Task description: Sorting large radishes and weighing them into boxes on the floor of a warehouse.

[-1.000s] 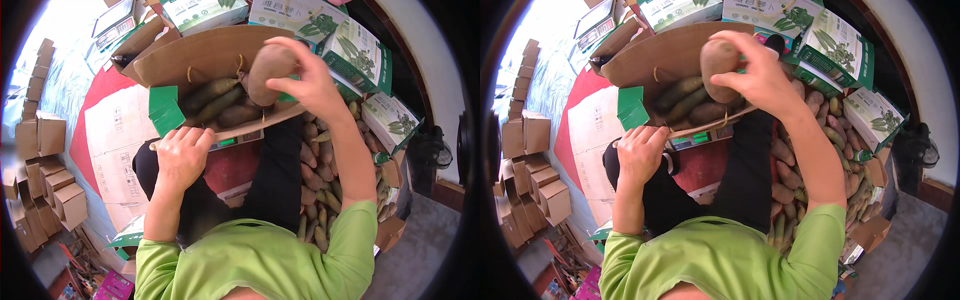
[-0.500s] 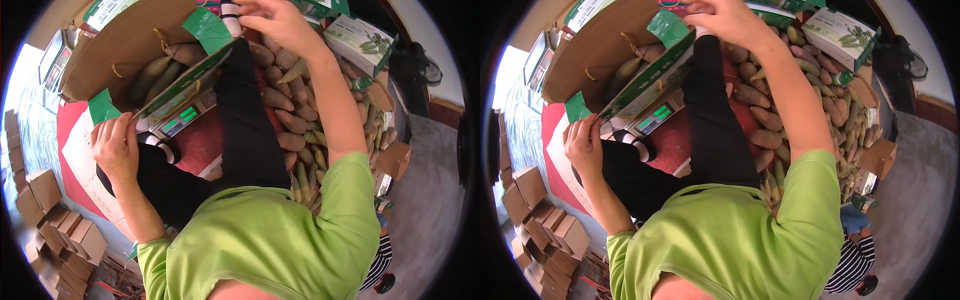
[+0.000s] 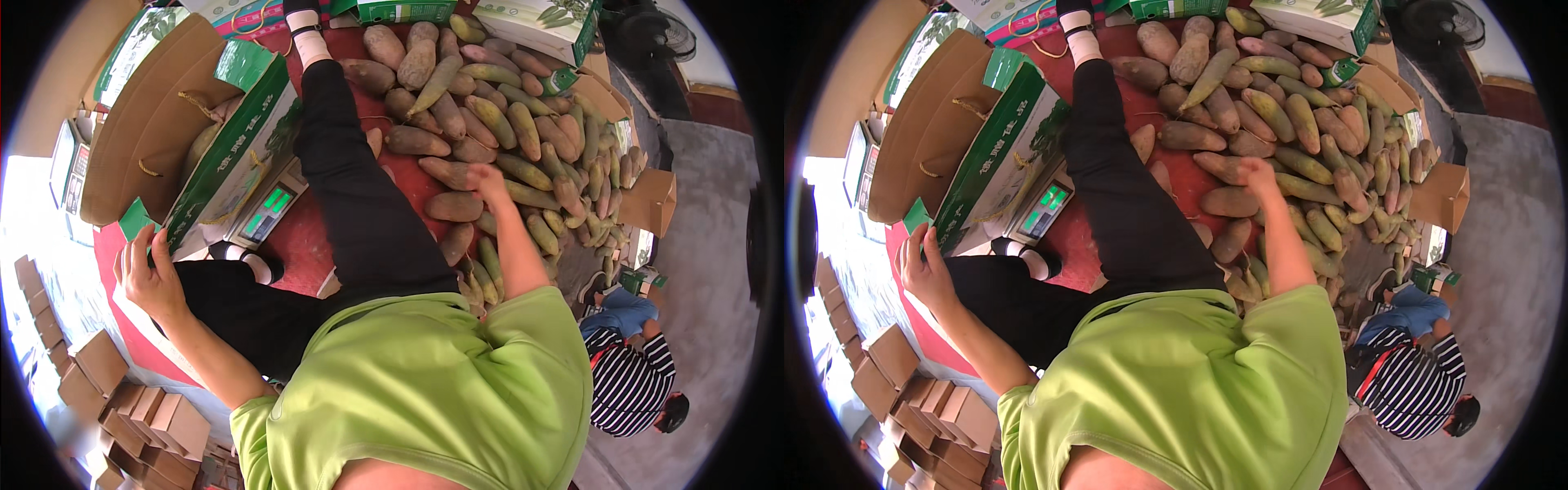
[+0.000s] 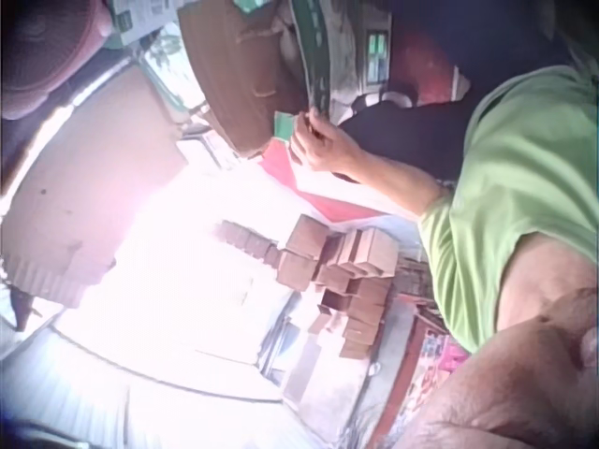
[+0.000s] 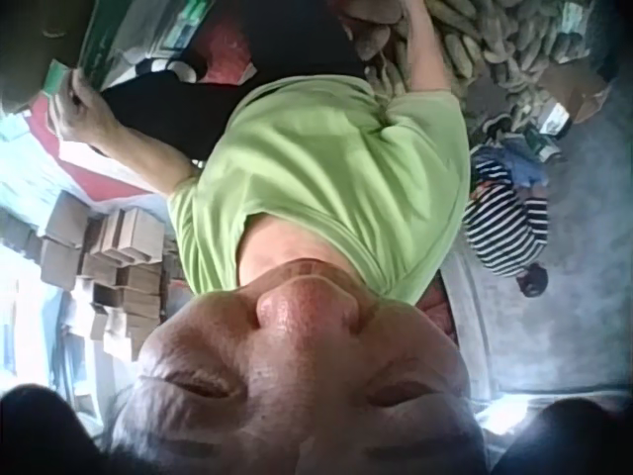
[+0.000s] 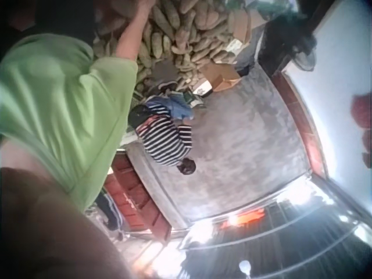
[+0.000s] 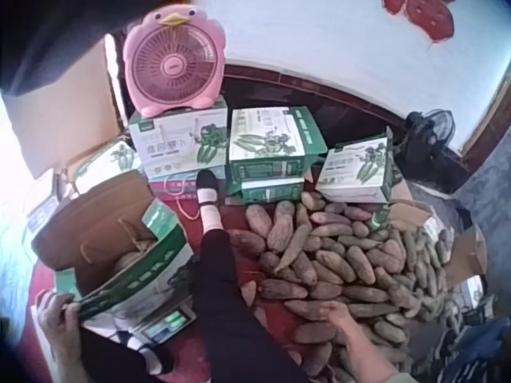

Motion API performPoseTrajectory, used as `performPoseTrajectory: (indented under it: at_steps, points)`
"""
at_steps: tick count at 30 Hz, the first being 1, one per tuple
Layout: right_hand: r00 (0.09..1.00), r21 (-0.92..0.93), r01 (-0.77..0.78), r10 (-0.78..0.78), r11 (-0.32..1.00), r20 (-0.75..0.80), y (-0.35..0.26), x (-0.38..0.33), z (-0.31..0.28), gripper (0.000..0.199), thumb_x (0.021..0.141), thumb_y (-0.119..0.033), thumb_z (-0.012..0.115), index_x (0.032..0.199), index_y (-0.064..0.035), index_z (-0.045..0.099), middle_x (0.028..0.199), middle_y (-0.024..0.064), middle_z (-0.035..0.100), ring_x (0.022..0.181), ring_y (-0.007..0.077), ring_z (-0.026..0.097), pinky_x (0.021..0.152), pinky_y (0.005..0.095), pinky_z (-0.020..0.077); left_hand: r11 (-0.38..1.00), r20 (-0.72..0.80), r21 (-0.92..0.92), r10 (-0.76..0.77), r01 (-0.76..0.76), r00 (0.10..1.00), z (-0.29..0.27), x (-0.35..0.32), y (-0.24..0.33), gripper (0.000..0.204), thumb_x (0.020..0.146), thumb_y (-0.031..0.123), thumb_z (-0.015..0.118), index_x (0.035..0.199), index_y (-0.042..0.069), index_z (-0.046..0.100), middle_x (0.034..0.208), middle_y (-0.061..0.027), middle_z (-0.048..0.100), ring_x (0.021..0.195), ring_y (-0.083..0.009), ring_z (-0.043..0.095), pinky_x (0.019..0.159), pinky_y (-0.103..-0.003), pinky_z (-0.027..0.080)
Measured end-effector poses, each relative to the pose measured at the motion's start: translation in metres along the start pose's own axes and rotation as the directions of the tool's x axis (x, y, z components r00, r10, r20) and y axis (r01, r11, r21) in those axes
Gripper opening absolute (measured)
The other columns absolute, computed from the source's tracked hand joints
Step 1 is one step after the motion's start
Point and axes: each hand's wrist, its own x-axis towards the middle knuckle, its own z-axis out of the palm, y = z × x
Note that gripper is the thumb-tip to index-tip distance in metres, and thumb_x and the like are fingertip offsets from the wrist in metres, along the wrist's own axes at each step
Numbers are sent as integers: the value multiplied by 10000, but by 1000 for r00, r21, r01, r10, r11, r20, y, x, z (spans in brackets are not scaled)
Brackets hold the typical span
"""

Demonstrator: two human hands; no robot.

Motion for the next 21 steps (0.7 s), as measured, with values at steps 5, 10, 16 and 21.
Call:
performPoseTrajectory:
  at_steps: [5,10,16,21]
  points:
    - [986,177,-166,168,970,1,42,9,19,289,874,-150,613,1158,-110,572,921,16,646,804,151,628,653,318,491,1000,-35,2,-6,6,999,2,2,-1,166,873,219,635,861,60,678,769,-47,650,731,-224,610,749,-331,470]
    - [989,336,-146,133,930,62,16,42,50,268,885,-143,594,1151,-122,565,935,18,643,812,160,632,671,337,504,997,-50,46,-59,61,997,6,0,-11,199,912,221,578,887,58,688,777,-55,664,749,-219,612,752,-328,466]
    - [987,598,-159,105,786,124,-37,92,98,250,884,-151,604,1127,-120,556,939,46,630,800,188,632,671,332,529,996,-113,83,-35,45,993,1,2,-11,247,926,225,555,856,21,676,750,-84,641,710,-243,593,697,-343,460]
    - [986,700,-157,149,697,73,-46,141,107,446,845,-154,675,1230,-80,461,1033,68,592,868,229,613,724,392,560,993,-182,-22,-121,119,976,3,2,-10,293,927,256,562,823,9,680,692,-86,631,698,-253,599,668,-349,477]
